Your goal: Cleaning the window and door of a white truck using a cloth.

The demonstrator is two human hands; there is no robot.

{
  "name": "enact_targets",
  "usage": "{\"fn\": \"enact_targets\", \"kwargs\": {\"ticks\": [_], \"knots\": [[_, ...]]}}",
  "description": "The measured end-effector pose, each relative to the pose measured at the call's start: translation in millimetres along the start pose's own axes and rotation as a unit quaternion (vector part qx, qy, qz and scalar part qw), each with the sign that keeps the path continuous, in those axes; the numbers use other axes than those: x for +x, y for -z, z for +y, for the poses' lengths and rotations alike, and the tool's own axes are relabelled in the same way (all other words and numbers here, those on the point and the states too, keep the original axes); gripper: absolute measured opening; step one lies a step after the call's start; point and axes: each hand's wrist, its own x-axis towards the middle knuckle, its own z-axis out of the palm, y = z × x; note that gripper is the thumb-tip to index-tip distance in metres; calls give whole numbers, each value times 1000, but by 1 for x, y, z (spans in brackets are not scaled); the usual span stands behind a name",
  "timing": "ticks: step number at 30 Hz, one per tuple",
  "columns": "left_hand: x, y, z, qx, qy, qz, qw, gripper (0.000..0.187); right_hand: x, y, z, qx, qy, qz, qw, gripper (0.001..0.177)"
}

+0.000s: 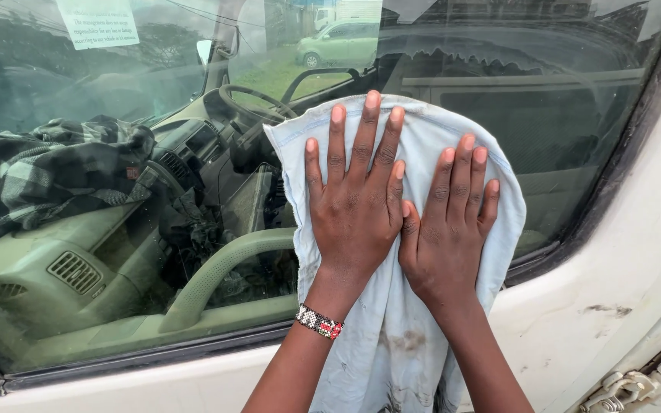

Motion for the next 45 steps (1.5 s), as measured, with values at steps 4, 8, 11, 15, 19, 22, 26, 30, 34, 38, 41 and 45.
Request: {"fn": "enact_targets", "kwargs": {"ticks": [4, 8, 11, 15, 19, 22, 26, 30, 34, 38, 41, 45], "knots": [[-18, 2, -3, 6, -10, -18, 1000, 53, -32, -5, -2, -7, -9, -13, 1000, 69], [-66, -19, -5, -31, -4, -21, 999, 54, -62, -10, -2, 0, -21, -17, 1000, 71], [-93, -34, -3, -35, 13, -7, 999, 54, -78, -11, 1, -8, -23, -34, 999, 72], [-77, -25, 8, -20, 37, -7, 999, 54, -77, -10, 4, -3, -31, -54, 998, 71], [-30, -10, 10, -14, 17, -2, 1000, 53, -33, -5, 6, 16, -21, -16, 1000, 71], [5, -8, 24, 4, 21, -2, 1000, 52, 0, 4, 17, 4, -20, 0, 1000, 68], [19, -11, 27, 39, 15, 2, 999, 52, 10, 4, 17, -8, -34, 10, 999, 65], [2, -15, 31, 10, 35, 3, 999, 52, -15, 0, 16, 2, -45, 5, 999, 65], [-66, -39, 25, -1, 16, -3, 1000, 55, -65, -4, 18, -6, -45, -8, 999, 67], [-116, -57, 23, -9, 8, -17, 1000, 55, -101, -4, 24, -8, -35, -41, 999, 73], [-117, -57, 27, -7, 9, -21, 1000, 55, -103, -1, 28, -8, -29, -49, 998, 74], [-84, -46, 36, -9, 20, -3, 1000, 54, -76, 4, 32, 12, -34, -29, 999, 70]]}}
